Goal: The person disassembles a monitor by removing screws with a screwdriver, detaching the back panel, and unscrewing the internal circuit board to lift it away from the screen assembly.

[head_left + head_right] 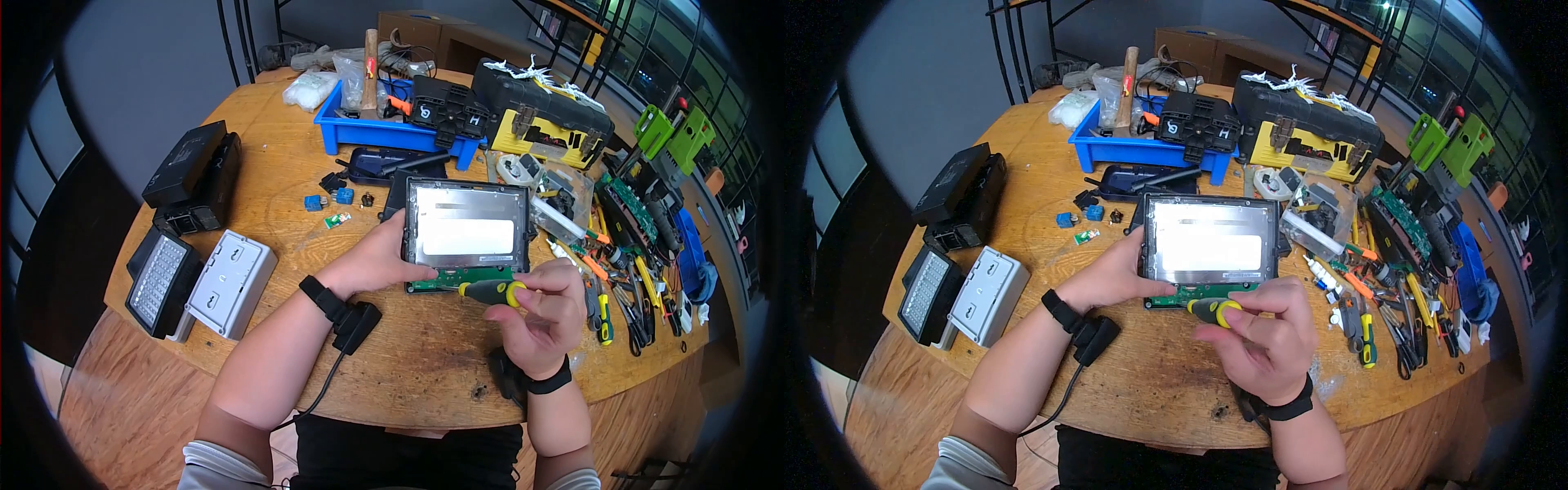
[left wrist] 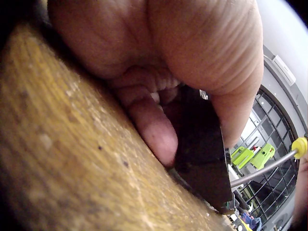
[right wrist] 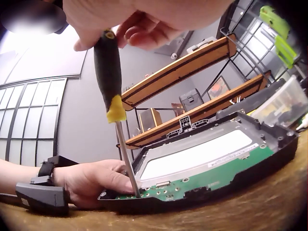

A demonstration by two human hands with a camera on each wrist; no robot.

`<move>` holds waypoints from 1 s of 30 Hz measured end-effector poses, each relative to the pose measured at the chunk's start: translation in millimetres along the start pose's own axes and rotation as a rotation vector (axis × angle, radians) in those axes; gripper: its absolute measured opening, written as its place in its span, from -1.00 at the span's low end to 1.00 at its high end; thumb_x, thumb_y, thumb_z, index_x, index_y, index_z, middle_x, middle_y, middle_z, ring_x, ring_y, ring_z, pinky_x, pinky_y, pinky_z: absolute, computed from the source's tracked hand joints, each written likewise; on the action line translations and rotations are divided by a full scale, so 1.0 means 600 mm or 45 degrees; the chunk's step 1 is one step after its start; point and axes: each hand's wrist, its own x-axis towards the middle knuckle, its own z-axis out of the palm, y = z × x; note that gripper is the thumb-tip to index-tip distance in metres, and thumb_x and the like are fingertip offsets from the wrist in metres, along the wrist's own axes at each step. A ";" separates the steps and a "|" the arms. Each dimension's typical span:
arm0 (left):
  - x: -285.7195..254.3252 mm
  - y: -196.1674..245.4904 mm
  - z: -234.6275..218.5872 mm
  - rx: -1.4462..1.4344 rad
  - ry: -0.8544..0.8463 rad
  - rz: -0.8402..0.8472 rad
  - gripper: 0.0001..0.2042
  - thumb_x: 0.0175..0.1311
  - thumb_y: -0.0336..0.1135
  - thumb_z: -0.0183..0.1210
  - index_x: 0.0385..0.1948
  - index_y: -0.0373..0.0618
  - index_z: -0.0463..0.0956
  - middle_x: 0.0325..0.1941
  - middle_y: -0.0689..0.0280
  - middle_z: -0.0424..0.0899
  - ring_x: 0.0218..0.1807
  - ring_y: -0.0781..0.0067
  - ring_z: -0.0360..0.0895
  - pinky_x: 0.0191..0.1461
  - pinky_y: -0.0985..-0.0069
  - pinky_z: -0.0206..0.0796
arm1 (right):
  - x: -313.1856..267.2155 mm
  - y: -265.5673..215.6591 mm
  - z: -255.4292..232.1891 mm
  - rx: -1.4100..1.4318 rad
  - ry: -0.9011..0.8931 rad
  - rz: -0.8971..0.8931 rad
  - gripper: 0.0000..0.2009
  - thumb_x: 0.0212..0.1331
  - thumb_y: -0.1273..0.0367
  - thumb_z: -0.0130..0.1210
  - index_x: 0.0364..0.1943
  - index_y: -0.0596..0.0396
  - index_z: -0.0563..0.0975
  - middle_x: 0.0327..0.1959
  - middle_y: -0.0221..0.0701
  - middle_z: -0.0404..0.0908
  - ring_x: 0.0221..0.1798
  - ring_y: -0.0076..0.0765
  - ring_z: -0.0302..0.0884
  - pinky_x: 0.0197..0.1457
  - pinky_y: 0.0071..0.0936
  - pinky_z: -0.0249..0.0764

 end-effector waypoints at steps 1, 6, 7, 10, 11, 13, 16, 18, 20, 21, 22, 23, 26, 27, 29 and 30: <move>0.000 0.000 0.000 0.000 -0.002 0.000 -0.09 -0.01 -0.56 0.50 0.43 -0.31 0.12 0.37 0.14 0.44 0.41 0.34 0.35 0.49 0.36 0.21 | 0.003 -0.004 0.000 -0.002 0.000 0.001 -0.70 0.00 0.45 0.47 -0.22 0.04 0.57 -0.10 -0.19 0.71 -0.20 -0.18 0.60 -0.17 -0.39 0.51; -0.001 0.000 -0.001 0.004 -0.006 0.008 -0.08 -0.01 -0.55 0.51 0.44 -0.29 0.12 0.38 0.13 0.43 0.42 0.34 0.34 0.49 0.36 0.21 | 0.027 -0.006 0.004 -0.028 -0.075 -0.084 -0.67 -0.02 0.42 0.51 -0.21 0.08 0.56 -0.20 -0.25 0.66 -0.20 -0.20 0.61 -0.17 -0.38 0.53; 0.000 -0.001 -0.001 0.004 -0.006 0.008 -0.08 -0.01 -0.55 0.51 0.44 -0.29 0.12 0.38 0.13 0.43 0.42 0.34 0.34 0.49 0.36 0.21 | 0.026 -0.005 0.004 -0.028 -0.075 -0.084 -0.67 -0.02 0.42 0.51 -0.21 0.08 0.56 -0.20 -0.25 0.66 -0.20 -0.20 0.61 -0.17 -0.38 0.53; 0.000 -0.005 -0.001 -0.028 -0.008 0.001 -0.08 -0.01 -0.54 0.51 0.44 -0.30 0.12 0.39 0.13 0.43 0.42 0.34 0.33 0.50 0.36 0.20 | 0.012 0.000 0.008 -0.048 -0.077 -0.093 -0.70 0.01 0.46 0.47 -0.22 0.11 0.56 -0.15 -0.22 0.65 -0.21 -0.21 0.61 -0.20 -0.41 0.54; 0.000 -0.006 -0.001 -0.023 -0.008 0.002 -0.08 -0.01 -0.54 0.51 0.44 -0.29 0.12 0.39 0.13 0.43 0.42 0.34 0.33 0.50 0.37 0.20 | 0.005 -0.001 0.008 -0.021 -0.032 -0.028 -0.72 0.02 0.51 0.43 -0.22 0.11 0.56 -0.10 -0.17 0.66 -0.21 -0.20 0.62 -0.21 -0.43 0.54; 0.000 -0.005 -0.002 -0.016 -0.008 0.004 -0.08 -0.01 -0.53 0.51 0.44 -0.29 0.12 0.39 0.13 0.43 0.42 0.34 0.33 0.50 0.37 0.20 | 0.001 0.000 0.007 0.007 0.014 0.037 -0.74 0.02 0.56 0.39 -0.21 0.11 0.56 -0.04 -0.13 0.67 -0.21 -0.19 0.63 -0.22 -0.44 0.54; 0.000 -0.002 -0.002 0.000 -0.006 -0.012 -0.08 0.00 -0.54 0.51 0.44 -0.29 0.12 0.38 0.13 0.43 0.42 0.34 0.33 0.50 0.37 0.20 | 0.006 0.000 0.003 0.039 -0.001 0.027 -0.73 0.01 0.60 0.37 -0.21 0.12 0.56 -0.01 -0.11 0.67 -0.21 -0.20 0.63 -0.21 -0.46 0.54; -0.001 0.003 -0.001 0.017 -0.003 -0.030 -0.09 0.00 -0.54 0.51 0.43 -0.30 0.12 0.38 0.12 0.43 0.42 0.34 0.33 0.50 0.37 0.19 | 0.020 -0.007 0.002 0.045 -0.046 0.017 -0.69 -0.02 0.57 0.43 -0.22 0.11 0.55 -0.08 -0.16 0.67 -0.25 -0.25 0.61 -0.23 -0.45 0.52; 0.000 -0.001 -0.002 0.007 -0.005 -0.030 -0.09 -0.01 -0.54 0.51 0.43 -0.30 0.13 0.38 0.12 0.43 0.42 0.34 0.33 0.50 0.37 0.19 | 0.022 -0.004 0.004 0.016 -0.056 -0.027 -0.69 -0.03 0.55 0.45 -0.23 0.11 0.54 -0.09 -0.16 0.67 -0.25 -0.25 0.61 -0.23 -0.45 0.52; 0.000 -0.002 -0.002 -0.003 -0.007 -0.029 -0.09 -0.01 -0.54 0.51 0.43 -0.31 0.13 0.38 0.12 0.43 0.42 0.33 0.33 0.50 0.37 0.19 | 0.021 -0.002 0.005 -0.013 -0.066 -0.072 -0.69 -0.04 0.53 0.47 -0.24 0.12 0.54 -0.09 -0.16 0.67 -0.24 -0.26 0.60 -0.23 -0.44 0.52; 0.000 -0.003 -0.002 -0.003 -0.007 -0.030 -0.09 -0.01 -0.54 0.51 0.43 -0.31 0.13 0.38 0.12 0.43 0.42 0.33 0.33 0.50 0.37 0.19 | 0.017 -0.001 0.005 -0.013 -0.066 -0.071 -0.69 -0.04 0.53 0.47 -0.24 0.12 0.54 -0.09 -0.16 0.67 -0.24 -0.26 0.60 -0.23 -0.44 0.52; 0.000 -0.003 -0.002 0.001 -0.003 -0.013 -0.09 -0.01 -0.54 0.51 0.43 -0.31 0.13 0.38 0.12 0.44 0.41 0.33 0.34 0.49 0.37 0.20 | 0.012 -0.001 0.004 0.009 -0.037 -0.027 -0.70 -0.02 0.52 0.46 -0.25 0.12 0.54 -0.09 -0.15 0.67 -0.23 -0.24 0.61 -0.23 -0.44 0.52; 0.000 0.000 -0.001 0.018 0.005 0.001 -0.09 -0.01 -0.54 0.51 0.42 -0.31 0.14 0.37 0.12 0.45 0.40 0.33 0.36 0.49 0.37 0.21 | 0.001 0.005 0.002 0.033 0.009 0.024 -0.72 0.00 0.50 0.45 -0.26 0.13 0.54 -0.09 -0.14 0.69 -0.23 -0.21 0.62 -0.22 -0.43 0.52; 0.000 0.001 -0.001 0.029 0.008 -0.004 -0.10 -0.02 -0.54 0.51 0.42 -0.31 0.14 0.36 0.12 0.46 0.40 0.33 0.37 0.49 0.37 0.21 | 0.000 0.006 0.000 0.035 0.024 0.032 -0.72 0.01 0.50 0.45 -0.26 0.13 0.54 -0.11 -0.13 0.70 -0.22 -0.20 0.63 -0.22 -0.43 0.52; 0.001 -0.003 -0.001 0.012 0.004 -0.003 -0.10 -0.01 -0.54 0.51 0.42 -0.32 0.14 0.36 0.12 0.46 0.39 0.33 0.37 0.48 0.37 0.22 | 0.009 -0.003 0.001 0.059 0.010 0.061 -0.72 0.01 0.49 0.45 -0.25 0.13 0.55 -0.12 -0.14 0.70 -0.24 -0.22 0.63 -0.23 -0.43 0.51; 0.001 -0.004 -0.001 -0.003 0.003 -0.004 -0.10 -0.01 -0.55 0.51 0.41 -0.32 0.14 0.36 0.12 0.47 0.39 0.33 0.38 0.48 0.37 0.22 | 0.013 -0.006 0.002 0.085 -0.005 0.090 -0.72 0.02 0.48 0.45 -0.23 0.14 0.55 -0.13 -0.14 0.70 -0.25 -0.23 0.63 -0.25 -0.44 0.50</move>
